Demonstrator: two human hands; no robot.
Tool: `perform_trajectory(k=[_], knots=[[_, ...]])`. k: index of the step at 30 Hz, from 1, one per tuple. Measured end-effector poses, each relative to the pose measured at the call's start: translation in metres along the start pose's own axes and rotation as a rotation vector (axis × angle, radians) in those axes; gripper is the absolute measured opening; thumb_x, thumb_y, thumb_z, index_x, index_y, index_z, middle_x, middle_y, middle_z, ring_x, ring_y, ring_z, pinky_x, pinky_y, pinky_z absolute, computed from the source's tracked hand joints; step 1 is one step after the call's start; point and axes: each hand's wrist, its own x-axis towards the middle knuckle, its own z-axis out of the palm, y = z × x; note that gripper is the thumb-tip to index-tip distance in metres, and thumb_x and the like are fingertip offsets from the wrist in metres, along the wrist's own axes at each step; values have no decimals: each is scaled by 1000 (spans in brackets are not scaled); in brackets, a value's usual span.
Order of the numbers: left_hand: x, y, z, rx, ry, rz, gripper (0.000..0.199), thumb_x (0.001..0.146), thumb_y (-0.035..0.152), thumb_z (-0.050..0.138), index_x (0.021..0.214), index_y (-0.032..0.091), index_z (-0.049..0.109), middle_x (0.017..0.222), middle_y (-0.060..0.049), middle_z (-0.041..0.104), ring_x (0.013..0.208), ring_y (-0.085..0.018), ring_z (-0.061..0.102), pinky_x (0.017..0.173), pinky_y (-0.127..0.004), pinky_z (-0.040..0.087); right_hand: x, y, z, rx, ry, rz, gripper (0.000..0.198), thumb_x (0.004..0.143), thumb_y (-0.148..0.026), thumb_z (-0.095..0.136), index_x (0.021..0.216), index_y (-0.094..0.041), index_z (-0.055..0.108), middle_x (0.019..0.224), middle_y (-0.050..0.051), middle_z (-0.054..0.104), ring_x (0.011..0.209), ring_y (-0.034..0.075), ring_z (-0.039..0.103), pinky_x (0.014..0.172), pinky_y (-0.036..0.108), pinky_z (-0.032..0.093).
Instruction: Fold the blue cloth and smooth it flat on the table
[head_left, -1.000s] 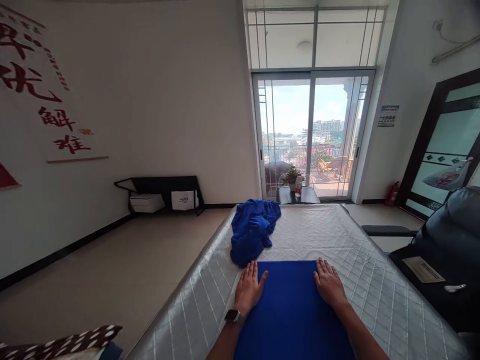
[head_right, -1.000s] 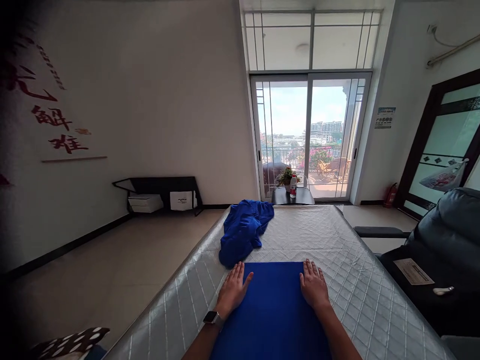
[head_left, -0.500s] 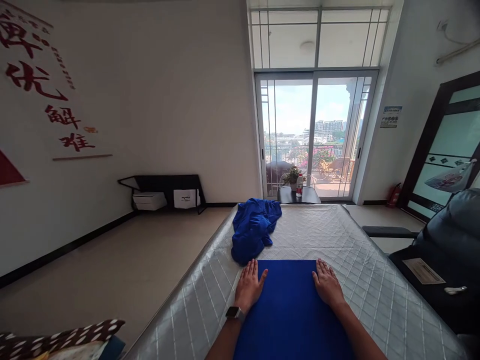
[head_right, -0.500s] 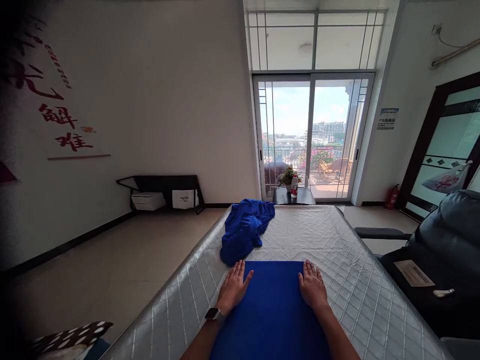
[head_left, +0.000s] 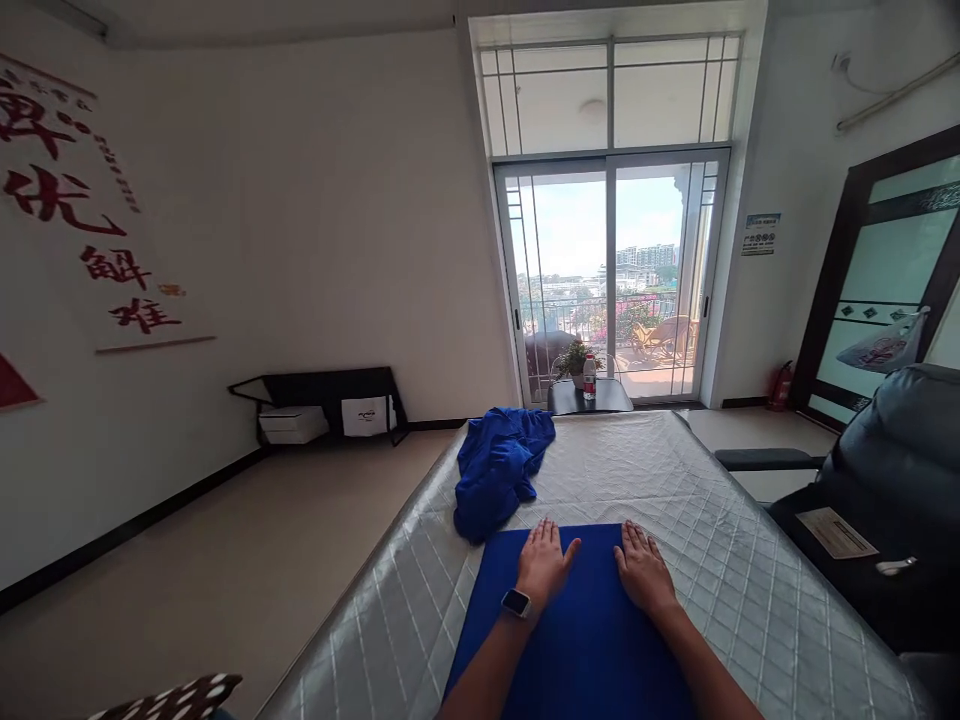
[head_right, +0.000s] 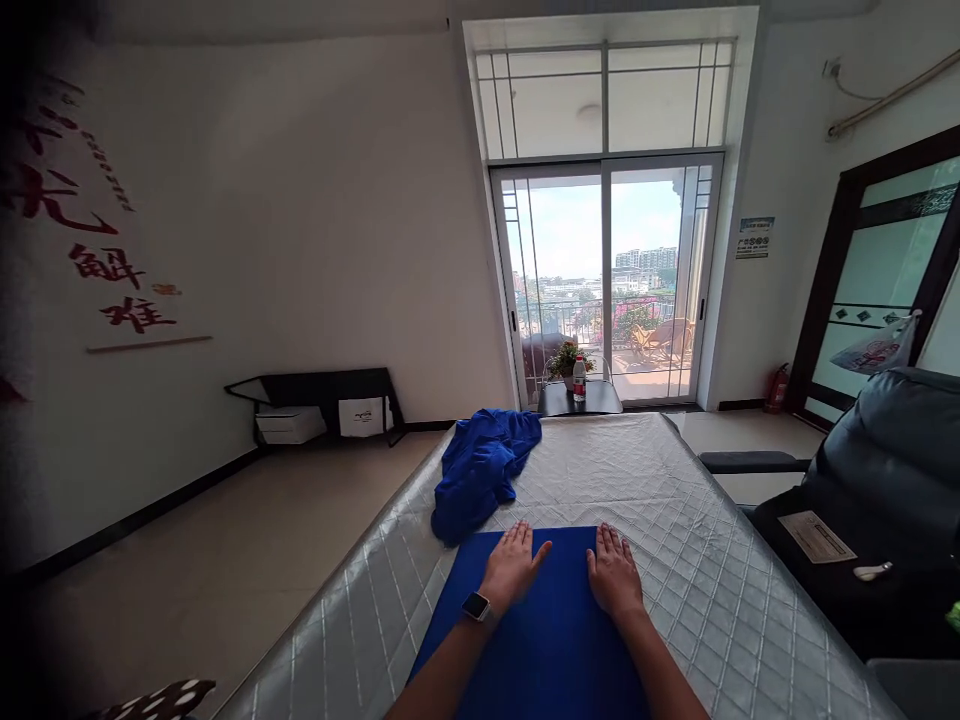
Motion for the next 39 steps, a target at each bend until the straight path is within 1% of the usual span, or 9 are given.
perform_trajectory(k=[3, 5, 9, 14, 19, 22, 25, 32, 39], knots=[[6, 58, 12, -118, 12, 171, 72, 100, 56, 13, 146, 9, 43, 151, -16, 43, 144, -26, 32, 117, -44, 29, 0, 2, 2, -23, 8, -26, 62, 97, -34, 20, 154, -8, 23, 160, 9, 20, 149, 20, 14, 120, 40, 12], [8, 84, 20, -177, 6, 221, 69, 101, 53, 11, 149, 11, 40, 154, -13, 40, 145, -24, 29, 118, -44, 28, 0, 5, 4, -45, 10, -43, 60, 97, -29, 20, 154, -9, 23, 161, 8, 20, 149, 20, 14, 120, 39, 12], [6, 93, 28, -206, -27, 209, 69, 102, 50, 6, 150, 12, 36, 155, -12, 38, 147, -23, 25, 120, -45, 25, 1, 6, 6, -62, 3, -42, 60, 97, -27, 20, 154, -11, 22, 161, 7, 20, 149, 19, 14, 120, 37, 11], [-4, 54, 24, -137, -28, 146, 71, 101, 54, 7, 151, 12, 35, 155, -12, 37, 146, -25, 26, 119, -46, 26, 2, 2, 2, -27, 5, -19, 63, 98, -36, 22, 154, -9, 22, 160, 9, 20, 148, 21, 15, 120, 39, 10], [-17, -19, 18, -48, -24, 2, 78, 99, 60, 9, 150, 8, 36, 154, -15, 37, 145, -26, 29, 118, -43, 26, 1, 1, 1, -6, 7, -15, 63, 97, -35, 20, 154, -8, 22, 160, 8, 20, 148, 19, 14, 120, 39, 8], [-27, -65, 16, -19, 14, -50, 73, 100, 59, 12, 150, 12, 36, 154, -14, 39, 145, -27, 30, 117, -46, 28, 1, 2, 2, -5, 13, -17, 63, 97, -36, 19, 154, -9, 22, 160, 7, 20, 149, 19, 14, 121, 39, 8], [-36, -95, 16, -1, 52, -99, 69, 100, 57, 15, 150, 14, 37, 154, -14, 40, 144, -28, 32, 116, -46, 30, 1, 3, 3, 0, 10, -8, 64, 97, -37, 19, 154, -10, 21, 161, 6, 19, 149, 18, 13, 121, 38, 8], [-40, -101, 18, -1, 106, -134, 71, 100, 57, 19, 149, 9, 39, 153, -18, 39, 143, -28, 34, 115, -43, 30, 1, 1, 1, -27, 2, 1, 63, 98, -38, 18, 155, -12, 20, 161, 5, 18, 149, 18, 13, 120, 38, 9], [-39, -100, 14, -27, 63, -168, 76, 100, 59, 17, 149, 4, 36, 155, -19, 35, 143, -28, 33, 116, -43, 28, 1, -1, 0, -49, 0, -6, 63, 98, -38, 18, 155, -11, 21, 161, 6, 19, 149, 19, 13, 121, 37, 8]])
